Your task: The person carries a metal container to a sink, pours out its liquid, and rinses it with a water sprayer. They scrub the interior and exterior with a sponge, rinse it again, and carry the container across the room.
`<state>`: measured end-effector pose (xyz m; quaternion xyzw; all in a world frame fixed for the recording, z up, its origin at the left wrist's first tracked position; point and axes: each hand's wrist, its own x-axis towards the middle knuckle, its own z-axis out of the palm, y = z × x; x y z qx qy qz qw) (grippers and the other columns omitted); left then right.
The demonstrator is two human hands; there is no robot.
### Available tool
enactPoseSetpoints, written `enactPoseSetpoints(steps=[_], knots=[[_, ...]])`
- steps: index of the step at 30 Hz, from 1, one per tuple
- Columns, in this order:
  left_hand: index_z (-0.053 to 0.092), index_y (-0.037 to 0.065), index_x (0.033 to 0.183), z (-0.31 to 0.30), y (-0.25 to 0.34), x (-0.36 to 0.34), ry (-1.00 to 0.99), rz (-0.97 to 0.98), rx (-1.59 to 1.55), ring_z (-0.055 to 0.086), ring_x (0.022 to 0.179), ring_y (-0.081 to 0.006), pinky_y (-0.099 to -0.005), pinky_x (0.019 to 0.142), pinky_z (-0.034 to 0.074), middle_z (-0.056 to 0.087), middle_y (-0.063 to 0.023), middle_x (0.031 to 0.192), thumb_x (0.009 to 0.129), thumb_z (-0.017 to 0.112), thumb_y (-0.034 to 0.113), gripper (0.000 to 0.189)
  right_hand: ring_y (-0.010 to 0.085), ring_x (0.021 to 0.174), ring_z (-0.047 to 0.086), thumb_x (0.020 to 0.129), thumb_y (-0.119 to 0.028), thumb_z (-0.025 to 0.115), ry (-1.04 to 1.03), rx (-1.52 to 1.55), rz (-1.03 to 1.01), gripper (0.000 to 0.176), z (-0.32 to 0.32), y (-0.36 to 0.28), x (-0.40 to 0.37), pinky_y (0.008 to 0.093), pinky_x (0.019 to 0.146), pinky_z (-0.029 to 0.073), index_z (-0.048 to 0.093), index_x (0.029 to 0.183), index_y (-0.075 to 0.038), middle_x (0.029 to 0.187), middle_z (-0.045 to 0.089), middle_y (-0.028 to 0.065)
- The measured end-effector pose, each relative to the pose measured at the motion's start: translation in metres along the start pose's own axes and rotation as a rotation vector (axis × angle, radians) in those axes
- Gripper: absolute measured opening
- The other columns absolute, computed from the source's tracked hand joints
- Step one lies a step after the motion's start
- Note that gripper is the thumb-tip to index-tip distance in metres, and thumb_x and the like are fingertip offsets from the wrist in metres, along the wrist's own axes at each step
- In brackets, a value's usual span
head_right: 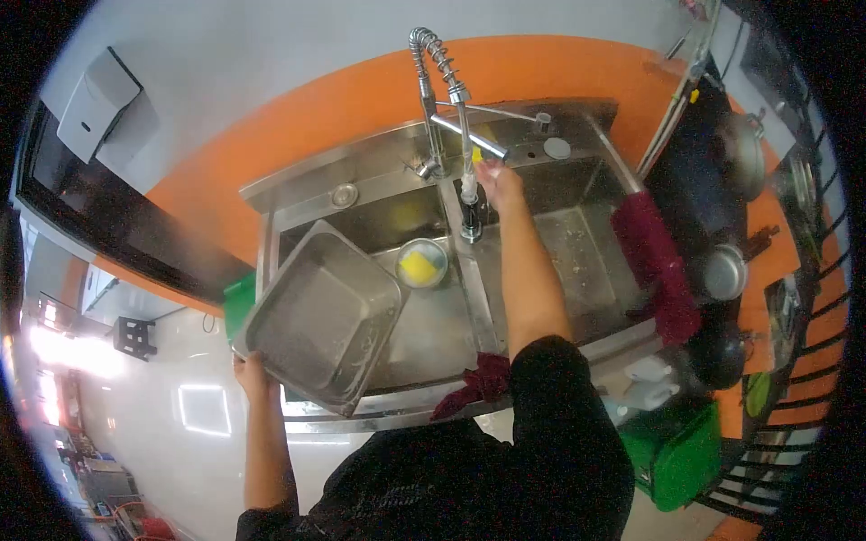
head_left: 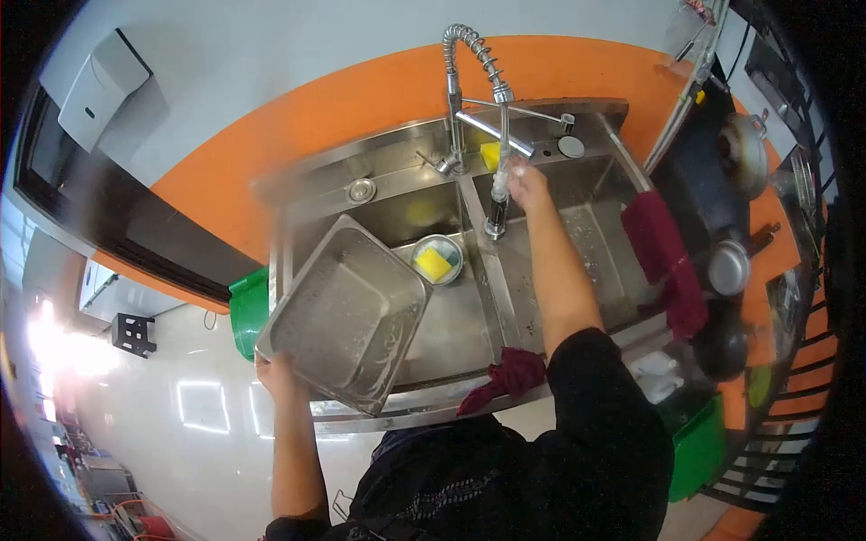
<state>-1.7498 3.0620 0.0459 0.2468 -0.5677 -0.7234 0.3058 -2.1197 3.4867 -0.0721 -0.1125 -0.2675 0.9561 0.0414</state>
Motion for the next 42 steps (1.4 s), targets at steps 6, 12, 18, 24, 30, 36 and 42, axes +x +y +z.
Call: enactPoseSetpoints(steps=[6,12,18,24,30,36,42], knots=[[0.051,-0.004,0.110,0.009,0.014,-0.014,-0.001,-0.055,-0.021,0.061,0.090,-0.0241,-0.0339,0.079,0.050,0.058,-0.0144,0.102,0.065,0.043,-0.008,0.046,0.0215,0.080,0.058,0.095,-0.024,0.039,-0.193,0.162,0.059,0.025,-0.038,0.001,0.042,0.0288,0.066,0.048,0.054,0.101,-0.004,0.086,0.057,0.0078],[0.051,-0.004,0.111,0.000,0.014,-0.017,0.012,-0.032,-0.005,0.061,0.089,-0.0241,-0.0322,0.078,0.050,0.059,-0.0145,0.101,0.064,0.040,-0.009,0.048,0.0189,0.064,0.057,0.088,-0.031,0.050,0.190,-0.347,-0.461,0.032,0.008,-0.020,-0.037,0.0287,0.053,0.043,0.056,0.107,-0.005,0.085,0.060,0.0090],[0.052,-0.005,0.107,0.002,0.017,-0.019,0.043,0.012,0.018,0.061,0.088,-0.0231,-0.0319,0.077,0.050,0.059,-0.0142,0.100,0.064,0.040,-0.009,0.045,0.0278,0.075,0.061,0.078,-0.009,0.056,-0.051,-1.496,-1.027,0.032,0.040,-0.056,-0.077,0.0371,0.063,0.048,0.056,0.110,-0.010,0.091,0.060,0.0143],[0.053,-0.005,0.103,-0.005,0.009,-0.013,0.030,0.028,0.059,0.061,0.087,-0.0224,-0.0322,0.078,0.050,0.059,-0.0139,0.098,0.064,0.040,-0.008,0.041,0.0316,0.083,0.059,0.079,-0.003,0.053,-0.238,-1.901,-1.261,0.029,0.032,-0.079,-0.062,0.0432,0.071,0.048,0.058,0.104,-0.015,0.095,0.061,0.0067],[0.050,-0.005,0.108,-0.001,0.013,-0.015,0.012,0.015,0.014,0.060,0.088,-0.0257,-0.0346,0.079,0.050,0.057,-0.0156,0.098,0.062,0.041,-0.008,0.046,0.0286,0.080,0.060,0.081,-0.007,0.055,0.120,-1.430,-1.402,0.024,0.007,-0.030,-0.026,0.0380,0.069,0.050,0.056,0.105,-0.007,0.090,0.062,0.0098],[0.050,-0.005,0.108,-0.004,0.015,-0.015,0.021,0.009,0.037,0.060,0.088,-0.0255,-0.0346,0.079,0.050,0.057,-0.0149,0.099,0.063,0.041,-0.009,0.046,0.0171,0.051,0.052,0.091,-0.030,0.048,0.021,-0.409,0.086,0.027,-0.002,0.022,0.001,0.0292,0.044,0.041,0.057,0.092,-0.004,0.070,0.059,0.0055],[0.052,-0.003,0.104,0.015,0.031,-0.024,0.012,0.060,0.129,0.060,0.085,-0.0225,-0.0320,0.079,0.049,0.059,-0.0128,0.096,0.066,0.044,-0.009,0.038,0.0104,0.043,0.040,0.088,-0.036,0.052,-0.071,-0.155,0.278,0.029,0.015,0.013,0.010,0.0267,0.039,0.035,0.053,0.084,-0.008,0.054,0.040,-0.0023]])
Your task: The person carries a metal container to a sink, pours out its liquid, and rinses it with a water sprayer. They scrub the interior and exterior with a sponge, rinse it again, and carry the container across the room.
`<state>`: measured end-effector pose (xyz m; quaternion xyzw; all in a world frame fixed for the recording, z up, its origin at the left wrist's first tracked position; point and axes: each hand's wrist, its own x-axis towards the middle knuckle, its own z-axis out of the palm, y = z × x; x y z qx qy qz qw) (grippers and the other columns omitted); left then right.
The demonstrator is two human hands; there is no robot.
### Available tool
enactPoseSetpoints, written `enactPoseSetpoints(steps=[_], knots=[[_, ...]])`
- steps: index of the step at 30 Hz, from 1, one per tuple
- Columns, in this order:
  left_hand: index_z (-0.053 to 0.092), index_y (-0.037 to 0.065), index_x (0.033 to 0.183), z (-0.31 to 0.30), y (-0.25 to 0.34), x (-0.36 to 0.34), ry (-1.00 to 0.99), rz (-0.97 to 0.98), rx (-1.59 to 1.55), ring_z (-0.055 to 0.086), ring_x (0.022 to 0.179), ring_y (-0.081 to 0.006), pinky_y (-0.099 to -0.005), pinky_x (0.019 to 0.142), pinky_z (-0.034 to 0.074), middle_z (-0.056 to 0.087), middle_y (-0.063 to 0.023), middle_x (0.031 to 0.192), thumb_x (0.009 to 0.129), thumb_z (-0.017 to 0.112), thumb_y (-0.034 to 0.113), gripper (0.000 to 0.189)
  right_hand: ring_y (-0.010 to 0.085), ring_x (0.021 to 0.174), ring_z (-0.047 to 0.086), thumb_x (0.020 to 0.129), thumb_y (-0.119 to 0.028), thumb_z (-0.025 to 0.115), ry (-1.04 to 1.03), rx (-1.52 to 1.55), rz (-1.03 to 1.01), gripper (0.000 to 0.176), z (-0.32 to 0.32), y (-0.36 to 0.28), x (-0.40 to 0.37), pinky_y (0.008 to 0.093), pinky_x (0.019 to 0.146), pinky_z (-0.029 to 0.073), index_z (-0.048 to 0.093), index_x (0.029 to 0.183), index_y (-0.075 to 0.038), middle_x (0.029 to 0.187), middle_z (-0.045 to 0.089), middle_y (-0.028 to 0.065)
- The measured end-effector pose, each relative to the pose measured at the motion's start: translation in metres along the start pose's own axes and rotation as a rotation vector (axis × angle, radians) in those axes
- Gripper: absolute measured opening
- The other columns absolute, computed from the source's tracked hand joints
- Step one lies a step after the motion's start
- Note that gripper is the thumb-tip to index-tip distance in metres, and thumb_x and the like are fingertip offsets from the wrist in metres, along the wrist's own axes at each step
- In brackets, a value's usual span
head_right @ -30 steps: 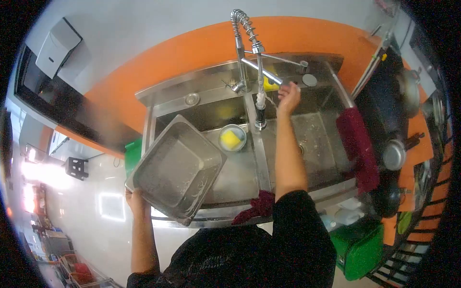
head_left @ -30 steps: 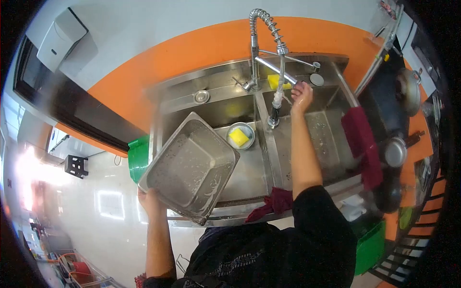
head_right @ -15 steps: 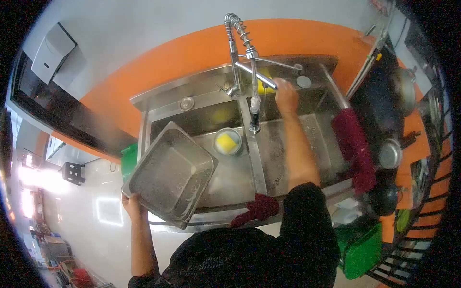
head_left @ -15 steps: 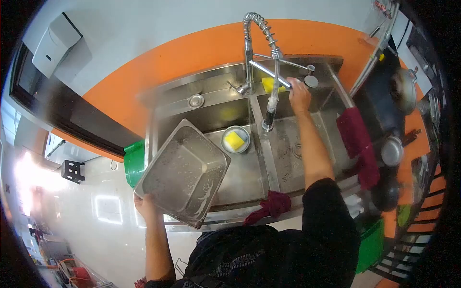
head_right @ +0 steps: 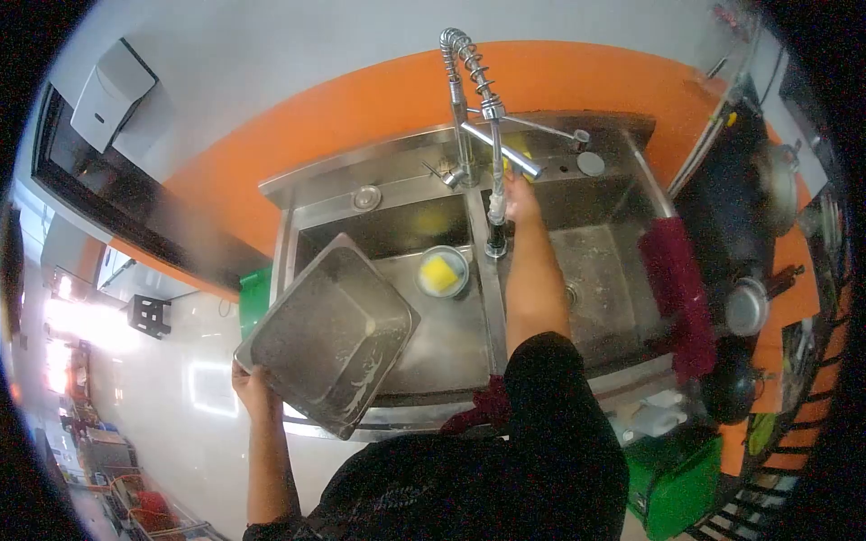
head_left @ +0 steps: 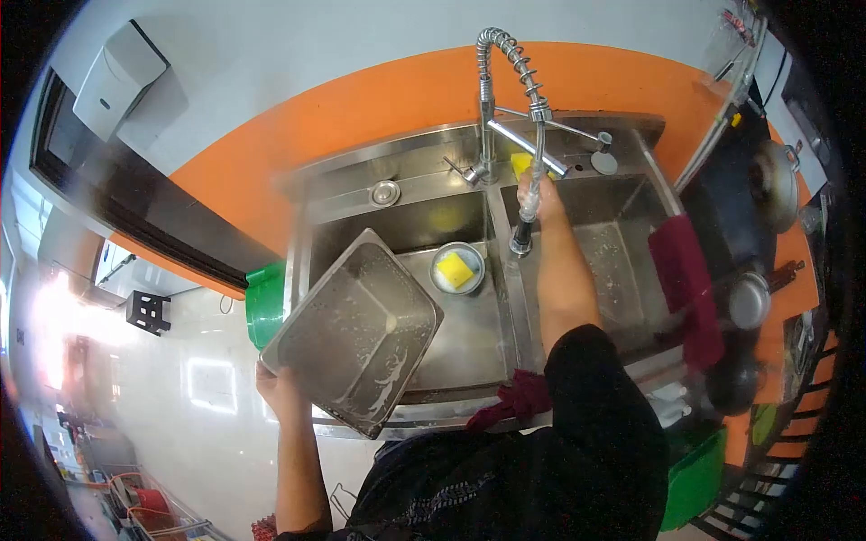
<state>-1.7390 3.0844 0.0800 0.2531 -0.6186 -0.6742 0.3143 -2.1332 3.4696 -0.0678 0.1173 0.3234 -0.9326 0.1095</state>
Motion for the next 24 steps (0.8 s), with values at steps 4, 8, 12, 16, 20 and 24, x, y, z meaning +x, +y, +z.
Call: enactPoseSetpoints(steps=[4,8,12,16,20,24], knots=[[0.054,-0.001,0.094,0.002,-0.004,0.006,-0.048,0.124,0.077,0.058,0.077,-0.0172,-0.0286,0.074,0.047,0.060,-0.0094,0.089,0.069,0.052,-0.007,0.026,0.0069,0.044,0.037,0.087,-0.032,0.054,-0.198,0.095,-0.026,0.021,-0.006,-0.005,0.010,0.0230,0.041,0.032,0.051,0.087,-0.010,0.059,0.040,-0.0037],[0.054,0.000,0.089,0.006,0.003,0.007,-0.070,0.152,0.245,0.056,0.073,-0.0147,-0.0273,0.068,0.046,0.059,-0.0074,0.085,0.069,0.056,-0.006,0.021,0.0083,0.046,0.039,0.088,-0.025,0.053,-0.647,0.476,0.053,0.015,-0.044,0.009,0.041,0.0216,0.044,0.034,0.050,0.087,-0.010,0.064,0.042,-0.0023],[0.054,0.000,0.086,0.017,0.007,0.006,-0.091,0.198,0.318,0.054,0.071,-0.0124,-0.0267,0.068,0.045,0.059,-0.0056,0.079,0.070,0.055,-0.005,0.017,0.0108,0.050,0.044,0.087,-0.021,0.055,-0.379,0.220,-0.107,0.014,-0.039,0.014,0.054,0.0227,0.045,0.035,0.050,0.084,-0.009,0.064,0.044,-0.0005],[0.054,-0.003,0.082,0.030,0.025,0.003,-0.046,0.239,0.583,0.053,0.074,-0.0145,-0.0272,0.067,0.043,0.058,-0.0076,0.077,0.066,0.054,0.001,0.016,0.0197,0.065,0.059,0.091,-0.025,0.046,-0.133,0.125,-0.282,0.023,-0.029,0.013,0.028,0.0298,0.061,0.052,0.059,0.093,-0.006,0.076,0.059,0.0059],[0.051,-0.001,0.080,0.034,0.007,0.022,0.001,0.308,0.642,0.052,0.072,-0.0171,-0.0283,0.067,0.041,0.057,-0.0091,0.076,0.064,0.051,-0.002,0.016,0.0198,0.069,0.058,0.092,-0.052,0.035,0.052,-0.195,-0.178,0.055,-0.031,0.024,-0.038,0.0320,0.060,0.047,0.054,0.109,-0.004,0.078,0.058,0.0083],[0.052,-0.001,0.085,0.051,-0.012,0.038,-0.033,0.319,0.558,0.055,0.073,-0.0197,-0.0305,0.068,0.042,0.057,-0.0108,0.074,0.063,0.056,-0.001,0.022,0.0154,0.073,0.058,0.090,-0.049,0.045,-0.016,-0.283,-0.577,0.051,-0.002,0.073,-0.114,0.0309,0.061,0.047,0.053,0.108,-0.002,0.081,0.060,0.0092]])
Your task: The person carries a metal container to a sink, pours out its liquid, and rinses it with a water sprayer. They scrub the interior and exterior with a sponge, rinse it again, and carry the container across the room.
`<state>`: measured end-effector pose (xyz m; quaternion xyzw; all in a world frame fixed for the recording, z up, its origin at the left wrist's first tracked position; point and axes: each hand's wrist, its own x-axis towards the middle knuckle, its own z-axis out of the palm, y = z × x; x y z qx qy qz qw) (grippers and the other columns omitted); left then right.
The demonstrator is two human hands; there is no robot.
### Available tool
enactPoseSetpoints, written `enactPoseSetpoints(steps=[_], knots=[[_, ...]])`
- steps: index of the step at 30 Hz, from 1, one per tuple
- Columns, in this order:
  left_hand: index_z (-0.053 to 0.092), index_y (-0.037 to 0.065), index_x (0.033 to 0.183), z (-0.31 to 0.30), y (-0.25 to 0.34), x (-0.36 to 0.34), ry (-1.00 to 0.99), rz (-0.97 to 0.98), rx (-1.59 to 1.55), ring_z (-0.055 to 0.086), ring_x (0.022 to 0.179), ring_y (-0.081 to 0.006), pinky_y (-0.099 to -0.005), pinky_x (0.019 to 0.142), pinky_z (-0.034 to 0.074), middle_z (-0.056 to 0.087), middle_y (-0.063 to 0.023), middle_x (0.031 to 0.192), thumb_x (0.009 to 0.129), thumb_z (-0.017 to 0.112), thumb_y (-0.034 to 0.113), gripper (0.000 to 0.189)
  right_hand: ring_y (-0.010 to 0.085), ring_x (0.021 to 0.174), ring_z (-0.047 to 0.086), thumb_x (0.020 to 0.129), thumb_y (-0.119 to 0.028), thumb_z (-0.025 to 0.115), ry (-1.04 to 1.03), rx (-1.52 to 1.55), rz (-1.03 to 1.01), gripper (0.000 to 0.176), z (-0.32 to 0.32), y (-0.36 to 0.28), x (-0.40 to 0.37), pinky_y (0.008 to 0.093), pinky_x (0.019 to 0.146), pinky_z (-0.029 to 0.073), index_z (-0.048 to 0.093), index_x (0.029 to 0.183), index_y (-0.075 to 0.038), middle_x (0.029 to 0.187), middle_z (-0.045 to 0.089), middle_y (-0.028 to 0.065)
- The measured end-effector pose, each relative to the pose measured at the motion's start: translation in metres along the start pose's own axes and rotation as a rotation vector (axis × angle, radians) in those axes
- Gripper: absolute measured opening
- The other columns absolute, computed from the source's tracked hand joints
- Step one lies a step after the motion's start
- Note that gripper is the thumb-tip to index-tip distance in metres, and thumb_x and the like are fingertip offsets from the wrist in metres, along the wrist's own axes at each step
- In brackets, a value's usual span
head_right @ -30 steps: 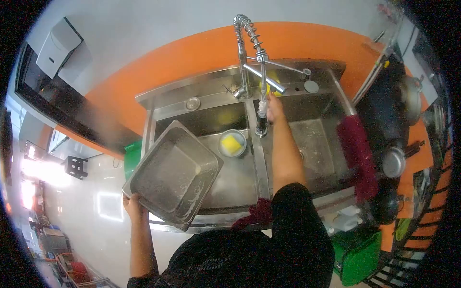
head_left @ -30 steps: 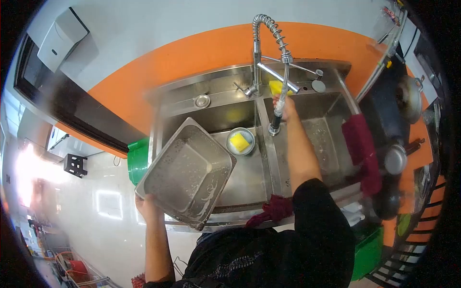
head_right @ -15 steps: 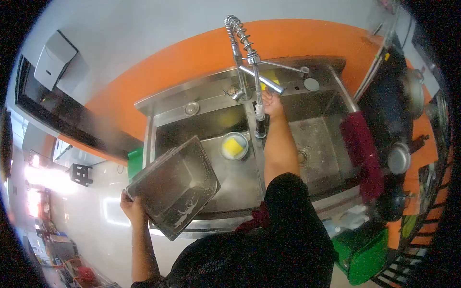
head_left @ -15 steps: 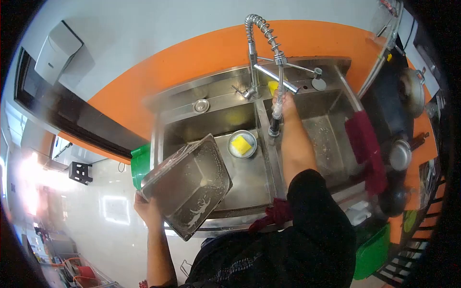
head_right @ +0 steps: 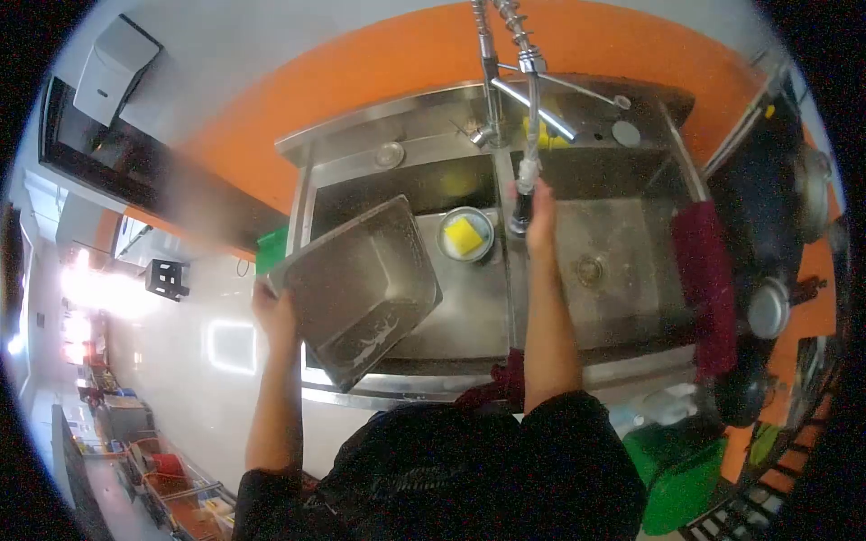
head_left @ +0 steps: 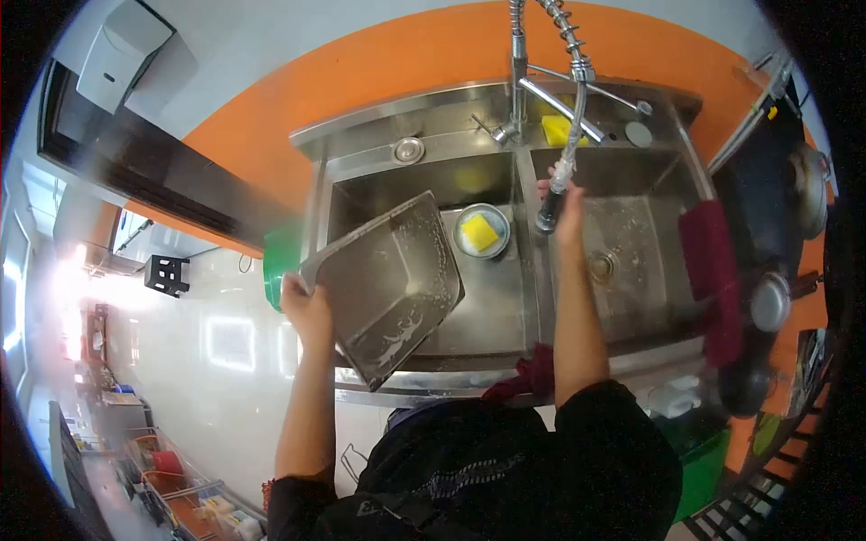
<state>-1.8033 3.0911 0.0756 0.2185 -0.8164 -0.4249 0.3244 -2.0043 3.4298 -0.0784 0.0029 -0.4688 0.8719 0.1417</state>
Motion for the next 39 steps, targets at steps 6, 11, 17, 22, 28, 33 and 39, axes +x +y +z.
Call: enactPoseSetpoints(steps=[6,11,17,22,28,33,39], knots=[[0.054,0.001,0.097,0.051,-0.024,0.022,-0.118,0.169,0.359,0.059,0.075,-0.0329,-0.0402,0.068,0.045,0.059,-0.0187,0.080,0.065,0.062,0.007,0.033,0.0161,0.065,0.062,0.080,-0.034,0.068,0.106,-0.470,0.131,0.034,0.061,0.006,-0.045,0.0294,0.065,0.047,0.059,0.088,-0.003,0.077,0.065,0.0068],[0.052,0.006,0.104,0.086,-0.029,0.029,-0.254,0.092,0.538,0.060,0.085,-0.0376,-0.0438,0.074,0.046,0.061,-0.0191,0.087,0.068,0.063,0.014,0.039,0.0183,0.058,0.061,0.082,-0.023,0.067,-0.015,0.197,0.193,0.025,0.149,-0.037,-0.080,0.0302,0.058,0.048,0.047,0.079,-0.009,0.062,0.058,0.0059],[0.055,0.005,0.098,0.097,-0.053,0.023,-0.298,0.116,0.515,0.060,0.089,-0.0372,-0.0441,0.077,0.046,0.062,-0.0181,0.090,0.069,0.064,0.020,0.033,0.0212,0.063,0.063,0.086,-0.015,0.062,-0.032,0.288,0.131,0.022,0.184,-0.042,-0.089,0.0333,0.061,0.049,0.044,0.075,-0.009,0.062,0.054,0.0057],[0.058,0.003,0.086,0.098,-0.052,0.015,-0.343,0.069,0.493,0.060,0.085,-0.0369,-0.0441,0.074,0.046,0.062,-0.0191,0.085,0.070,0.065,0.023,0.027,0.0185,0.067,0.063,0.087,-0.013,0.061,0.012,0.172,0.013,0.016,0.179,-0.018,-0.083,0.0277,0.063,0.048,0.047,0.085,-0.006,0.069,0.057,0.0063],[0.057,0.001,0.079,0.079,-0.032,0.017,-0.325,0.074,0.417,0.060,0.070,-0.0352,-0.0431,0.064,0.045,0.058,-0.0170,0.067,0.070,0.065,0.021,0.023,0.0227,0.083,0.063,0.088,-0.063,0.035,-0.241,0.188,0.018,0.071,0.114,-0.004,-0.063,0.0296,0.064,0.049,0.036,0.126,-0.003,0.109,0.055,0.0152],[0.057,0.001,0.076,0.063,-0.022,0.016,-0.288,0.147,0.417,0.058,0.060,-0.0326,-0.0406,0.057,0.043,0.055,-0.0144,0.059,0.070,0.064,0.016,0.018,0.0280,0.084,0.060,0.089,-0.049,0.045,0.133,0.278,0.153,0.064,0.048,-0.007,0.000,0.0355,0.059,0.051,0.027,0.131,-0.005,0.111,0.051,0.0166],[0.057,0.001,0.078,0.044,-0.012,0.013,-0.260,0.118,0.400,0.058,0.061,-0.0320,-0.0418,0.058,0.043,0.056,-0.0147,0.060,0.069,0.066,0.017,0.020,0.0336,0.081,0.059,0.078,-0.011,0.065,0.532,-1.010,-0.913,0.051,0.030,-0.086,0.065,0.0420,0.072,0.048,0.044,0.124,-0.006,0.101,0.057,0.0137]])
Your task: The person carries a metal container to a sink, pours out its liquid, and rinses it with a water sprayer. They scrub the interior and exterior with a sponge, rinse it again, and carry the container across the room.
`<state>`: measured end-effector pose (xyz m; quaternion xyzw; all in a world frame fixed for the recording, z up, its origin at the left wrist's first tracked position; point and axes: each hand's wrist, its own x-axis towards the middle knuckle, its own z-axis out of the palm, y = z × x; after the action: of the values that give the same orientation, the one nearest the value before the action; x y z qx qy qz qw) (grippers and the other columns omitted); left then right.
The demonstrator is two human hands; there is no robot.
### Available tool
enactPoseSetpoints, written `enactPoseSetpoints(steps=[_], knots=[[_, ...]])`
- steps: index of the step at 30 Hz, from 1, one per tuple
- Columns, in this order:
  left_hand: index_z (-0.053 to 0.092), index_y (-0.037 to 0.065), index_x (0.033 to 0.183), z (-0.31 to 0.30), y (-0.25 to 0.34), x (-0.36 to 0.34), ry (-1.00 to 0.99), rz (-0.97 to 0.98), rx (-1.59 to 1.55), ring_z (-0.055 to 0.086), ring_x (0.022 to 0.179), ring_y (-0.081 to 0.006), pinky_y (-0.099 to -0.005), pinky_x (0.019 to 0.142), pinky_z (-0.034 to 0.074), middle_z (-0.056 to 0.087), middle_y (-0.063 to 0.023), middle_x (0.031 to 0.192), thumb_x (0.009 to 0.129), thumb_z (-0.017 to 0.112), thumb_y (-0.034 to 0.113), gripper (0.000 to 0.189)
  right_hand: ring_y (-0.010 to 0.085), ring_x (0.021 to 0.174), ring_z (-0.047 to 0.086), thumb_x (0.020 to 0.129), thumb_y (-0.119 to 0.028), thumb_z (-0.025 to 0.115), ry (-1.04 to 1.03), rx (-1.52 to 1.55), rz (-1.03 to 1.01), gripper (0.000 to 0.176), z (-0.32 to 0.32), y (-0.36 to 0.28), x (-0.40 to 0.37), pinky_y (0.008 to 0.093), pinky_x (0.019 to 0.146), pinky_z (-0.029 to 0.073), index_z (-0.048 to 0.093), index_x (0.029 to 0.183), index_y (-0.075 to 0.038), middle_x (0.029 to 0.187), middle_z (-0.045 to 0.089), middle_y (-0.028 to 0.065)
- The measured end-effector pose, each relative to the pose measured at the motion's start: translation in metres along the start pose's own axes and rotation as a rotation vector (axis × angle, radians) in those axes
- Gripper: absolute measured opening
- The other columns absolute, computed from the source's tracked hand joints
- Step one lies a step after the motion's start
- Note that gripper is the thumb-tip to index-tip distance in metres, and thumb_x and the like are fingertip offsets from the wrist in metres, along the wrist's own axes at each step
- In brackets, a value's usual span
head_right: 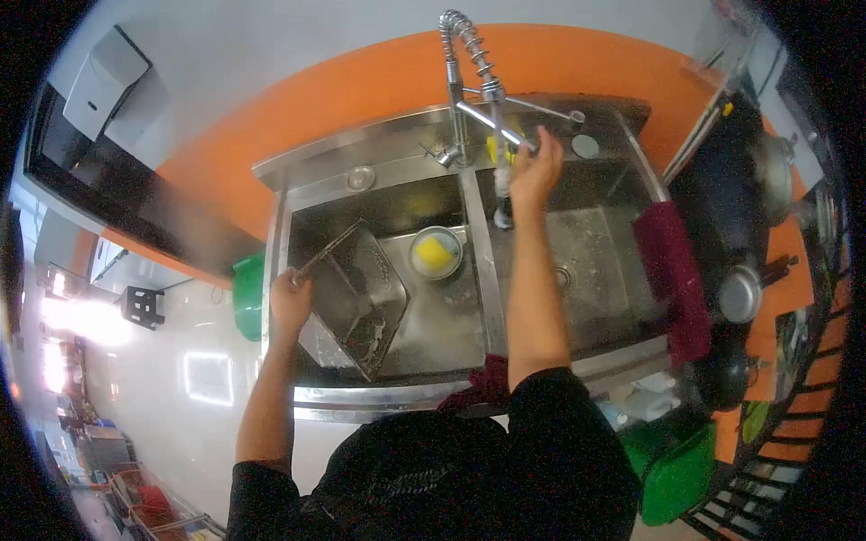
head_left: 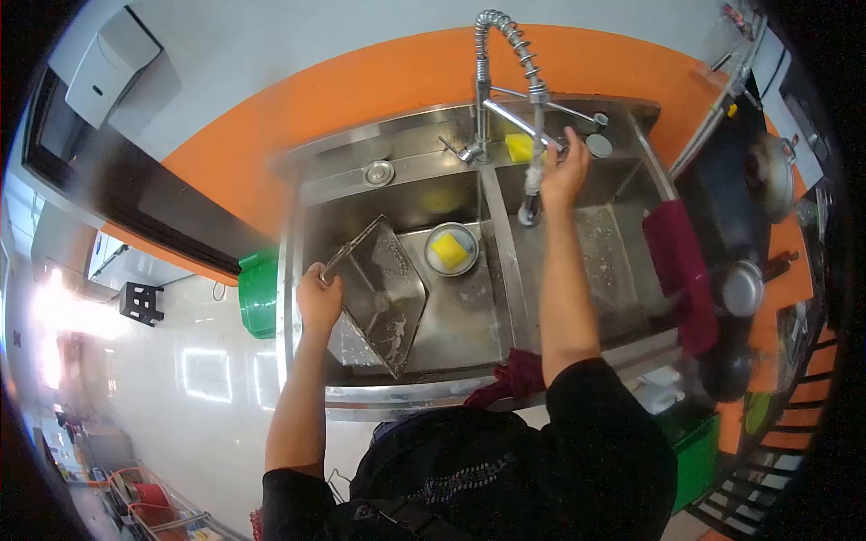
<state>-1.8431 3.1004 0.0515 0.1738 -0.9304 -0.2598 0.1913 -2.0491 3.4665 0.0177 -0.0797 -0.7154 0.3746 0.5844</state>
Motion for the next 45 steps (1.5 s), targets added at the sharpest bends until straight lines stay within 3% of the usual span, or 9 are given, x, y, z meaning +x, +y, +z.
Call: enactPoseSetpoints(steps=[2,7,9,15,17,20,26,29,45], knots=[[0.057,0.001,0.078,0.011,-0.027,0.005,0.052,0.035,0.025,0.057,0.060,-0.0322,-0.0419,0.057,0.042,0.055,-0.0148,0.060,0.069,0.066,0.017,0.020,0.0352,0.083,0.059,0.073,-0.009,0.067,-0.507,-0.055,-0.025,0.038,-0.002,0.019,0.018,0.0397,0.079,0.046,0.058,0.109,-0.004,0.089,0.061,0.0156],[0.055,0.001,0.075,-0.005,-0.012,0.004,-0.020,-0.049,-0.036,0.056,0.060,-0.0331,-0.0423,0.057,0.041,0.054,-0.0151,0.059,0.068,0.066,0.017,0.021,0.0332,0.085,0.061,0.074,-0.015,0.067,-0.648,0.039,0.017,0.030,-0.009,0.023,0.024,0.0367,0.076,0.047,0.061,0.101,-0.004,0.092,0.063,0.0184],[0.051,0.001,0.071,-0.005,-0.007,0.003,0.013,0.024,-0.009,0.055,0.059,-0.0345,-0.0429,0.057,0.041,0.052,-0.0160,0.058,0.068,0.065,0.018,0.022,0.0283,0.083,0.062,0.078,-0.019,0.066,-0.584,0.104,0.400,0.033,0.002,0.033,0.017,0.0352,0.073,0.048,0.059,0.106,-0.003,0.089,0.064,0.0152],[0.050,0.002,0.069,-0.001,-0.003,-0.002,-0.092,-0.051,-0.021,0.057,0.064,-0.0369,-0.0430,0.058,0.042,0.054,-0.0178,0.061,0.069,0.061,0.020,0.021,0.0208,0.099,0.056,0.088,-0.032,0.056,-0.086,0.351,0.425,0.041,-0.008,0.037,-0.022,0.0330,0.085,0.042,0.052,0.112,0.001,0.105,0.059,0.0141],[0.051,0.002,0.070,0.003,-0.006,-0.003,-0.071,-0.046,-0.040,0.059,0.067,-0.0373,-0.0432,0.059,0.043,0.056,-0.0182,0.062,0.068,0.061,0.020,0.021,0.0203,0.109,0.049,0.090,-0.034,0.052,-0.231,0.690,0.505,0.044,-0.027,0.007,-0.061,0.0347,0.092,0.038,0.050,0.114,0.003,0.113,0.054,0.0142],[0.055,0.003,0.073,0.007,-0.004,-0.002,-0.050,0.017,-0.056,0.060,0.069,-0.0361,-0.0436,0.062,0.045,0.058,-0.0185,0.066,0.068,0.062,0.020,0.019,0.0142,0.083,0.058,0.091,-0.031,0.053,-0.507,0.814,0.329,0.034,-0.020,-0.006,-0.116,0.0305,0.075,0.045,0.053,0.107,-0.001,0.099,0.059,0.0086],[0.063,0.005,0.087,0.013,0.009,0.003,-0.161,-0.068,-0.008,0.063,0.076,-0.0333,-0.0413,0.068,0.048,0.063,-0.0174,0.074,0.066,0.063,0.019,0.025,0.0140,0.055,0.057,0.084,-0.021,0.065,-0.564,0.693,0.908,0.024,-0.019,-0.098,-0.112,0.0278,0.058,0.046,0.055,0.076,-0.001,0.064,0.059,0.0062],[0.064,0.006,0.094,0.023,0.003,0.002,-0.152,-0.028,-0.021,0.063,0.076,-0.0333,-0.0411,0.069,0.048,0.064,-0.0176,0.074,0.066,0.063,0.019,0.031,0.0167,0.054,0.057,0.088,-0.014,0.059,-0.375,1.203,0.968,0.018,-0.004,-0.136,-0.105,0.0306,0.059,0.047,0.048,0.076,-0.006,0.059,0.054,0.0052],[0.058,-0.002,0.080,0.017,0.007,0.010,-0.040,-0.003,-0.058,0.062,0.070,-0.0339,-0.0395,0.066,0.047,0.061,-0.0194,0.070,0.063,0.062,0.016,0.025,0.0151,0.053,0.054,0.088,-0.012,0.058,-0.279,1.028,0.846,0.023,0.000,-0.161,-0.096,0.0289,0.055,0.046,0.041,0.073,-0.007,0.057,0.051,0.0047]])
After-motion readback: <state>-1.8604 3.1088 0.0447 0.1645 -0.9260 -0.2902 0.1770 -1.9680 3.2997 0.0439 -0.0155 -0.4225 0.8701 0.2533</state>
